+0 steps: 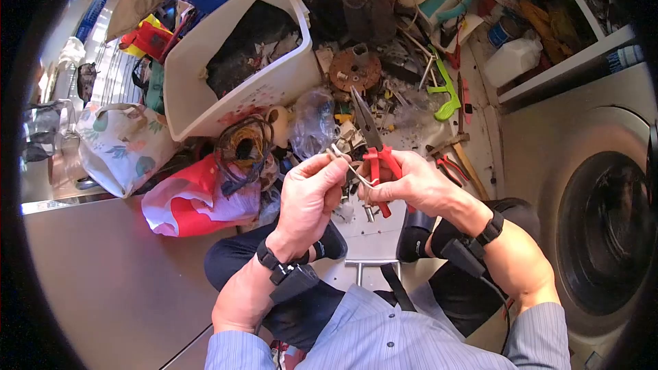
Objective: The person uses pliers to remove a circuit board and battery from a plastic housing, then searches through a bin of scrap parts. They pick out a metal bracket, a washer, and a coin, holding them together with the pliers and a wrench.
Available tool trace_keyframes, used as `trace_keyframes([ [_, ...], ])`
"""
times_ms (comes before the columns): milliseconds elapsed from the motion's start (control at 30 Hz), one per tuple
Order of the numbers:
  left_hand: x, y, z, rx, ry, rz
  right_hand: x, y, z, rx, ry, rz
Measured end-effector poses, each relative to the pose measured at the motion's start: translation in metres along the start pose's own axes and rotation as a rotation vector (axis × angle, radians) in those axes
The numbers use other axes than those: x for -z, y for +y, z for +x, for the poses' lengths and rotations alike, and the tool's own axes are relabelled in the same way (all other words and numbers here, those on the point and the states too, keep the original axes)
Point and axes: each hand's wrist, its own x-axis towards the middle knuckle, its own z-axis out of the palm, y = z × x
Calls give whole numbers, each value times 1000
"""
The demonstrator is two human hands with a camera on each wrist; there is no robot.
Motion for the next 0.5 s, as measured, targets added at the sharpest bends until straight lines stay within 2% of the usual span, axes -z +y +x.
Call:
trace_keyframes([
  [167, 5, -6, 8, 7, 35, -106, 2, 3, 4, -41, -10, 6],
  [200, 13, -11, 13, 17, 2, -109, 2, 3, 5, -31, 52, -8],
  [267, 29, -20, 28, -6, 83, -62, 7, 15, 10, 42, 168, -56],
  [333, 66, -41, 52, -25, 161, -21, 17, 15, 13, -15, 244, -159],
  [367, 90, -58, 67, 3, 191, -16, 22, 9, 13, -63, 256, -249],
  [400, 114, -74, 78, 99, 235, -35, 29, 13, 16, 26, 253, -228],
  [500, 165, -121, 100, 292, 389, -141, 29, -3, 14, 55, 269, -145],
])
